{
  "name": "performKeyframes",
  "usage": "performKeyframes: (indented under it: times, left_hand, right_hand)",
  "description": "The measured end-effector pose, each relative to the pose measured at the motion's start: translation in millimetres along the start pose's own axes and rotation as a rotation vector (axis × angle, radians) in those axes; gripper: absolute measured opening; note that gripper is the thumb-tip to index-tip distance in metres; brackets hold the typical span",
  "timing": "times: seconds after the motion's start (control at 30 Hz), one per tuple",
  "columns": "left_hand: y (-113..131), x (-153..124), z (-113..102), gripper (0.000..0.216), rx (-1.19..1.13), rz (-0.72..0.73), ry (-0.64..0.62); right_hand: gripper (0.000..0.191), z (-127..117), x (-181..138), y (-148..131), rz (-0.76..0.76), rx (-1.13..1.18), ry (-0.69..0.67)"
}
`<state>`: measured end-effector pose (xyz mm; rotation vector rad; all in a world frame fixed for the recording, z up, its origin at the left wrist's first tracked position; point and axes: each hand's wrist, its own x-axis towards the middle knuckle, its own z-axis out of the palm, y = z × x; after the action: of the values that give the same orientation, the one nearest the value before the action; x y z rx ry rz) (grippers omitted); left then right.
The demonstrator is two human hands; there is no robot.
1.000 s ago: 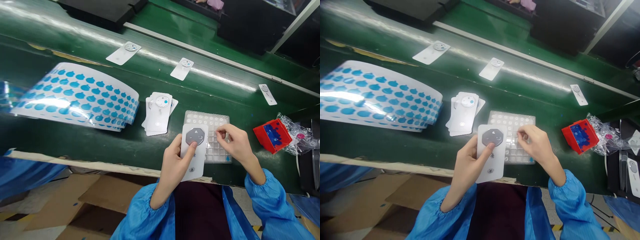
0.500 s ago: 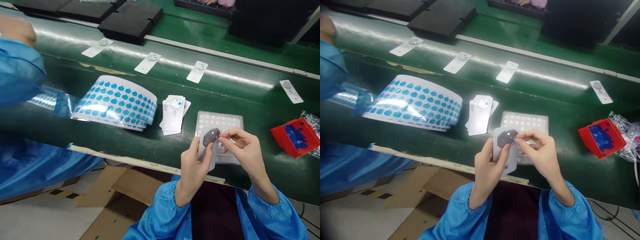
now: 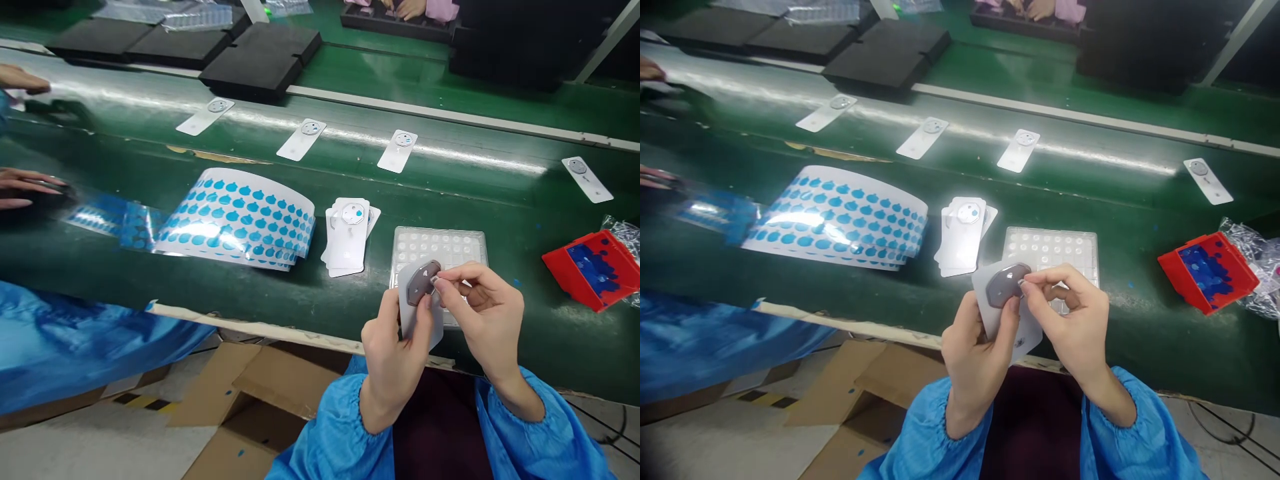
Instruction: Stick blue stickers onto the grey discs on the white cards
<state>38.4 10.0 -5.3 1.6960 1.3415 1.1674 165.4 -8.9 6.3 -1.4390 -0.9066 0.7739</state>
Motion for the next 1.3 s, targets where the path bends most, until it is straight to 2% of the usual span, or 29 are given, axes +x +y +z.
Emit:
performKeyframes:
  times: [0.2,0.4,0.5,0.63,0.7,0.8,0.87,0.93,1.0,1.13,1.23,1.3]
  left_hand:
    - [-5.7,-5.4,6.0,0.016,0.006,-0.001,0.044]
    - [-12.2,-7.8,3.1,0.021,0.020,0.017,0.035]
    - [-13.0,-8.0,-5.0,0.025,-0.047,-0.044,-0.036]
    - [-10.8,8.0,-11.8,0.024,-0.324,-0.227,-0.220]
    - [-10.2,23.7,-9.2,0.030,-0.502,-0.324,-0.321]
    - [-9.3,47.9,0.6,0.033,-0.718,-0.491,-0.455]
    - [-7.6,59.9,8.0,0.035,-0.766,-0.561,-0.463]
    - [-5.1,67.9,14.0,0.036,-0.758,-0.585,-0.415]
    - [-2.4,74.0,17.9,0.037,-0.759,-0.599,-0.354]
    - [2.3,85.7,19.9,0.039,-0.786,-0.629,-0.277]
    - [5.8,92.1,19.0,0.039,-0.777,-0.623,-0.308]
    - [8.1,95.4,20.7,0.037,-0.765,-0.610,-0.336]
  right_hand:
    - [0.005,3.0,-0.7,0.7,-0.027,-0.001,0.036]
    - [0.018,-5.1,4.9,-3.8,0.058,-0.009,-0.045]
    - [0.031,-12.2,12.8,-4.3,0.120,0.039,-0.119]
    - [0.036,-17.3,23.1,1.1,0.184,0.094,-0.330]
    - [0.034,-17.2,26.4,5.8,0.052,-0.035,-0.304]
    - [0.023,-16.9,30.5,11.9,-0.307,-0.310,-0.174]
    - [0.018,-19.2,33.4,13.3,-0.455,-0.395,-0.185]
    - [0.027,-24.2,35.9,12.8,-0.488,-0.398,-0.230]
    - [0.032,-31.1,37.4,11.4,-0.444,-0.382,-0.275]
    - [0.031,-43.2,37.8,7.4,-0.243,-0.359,-0.363]
    - [0.021,-46.5,38.4,1.0,-0.150,-0.332,-0.411]
    - [0.027,-46.2,40.6,-5.2,-0.104,-0.311,-0.446]
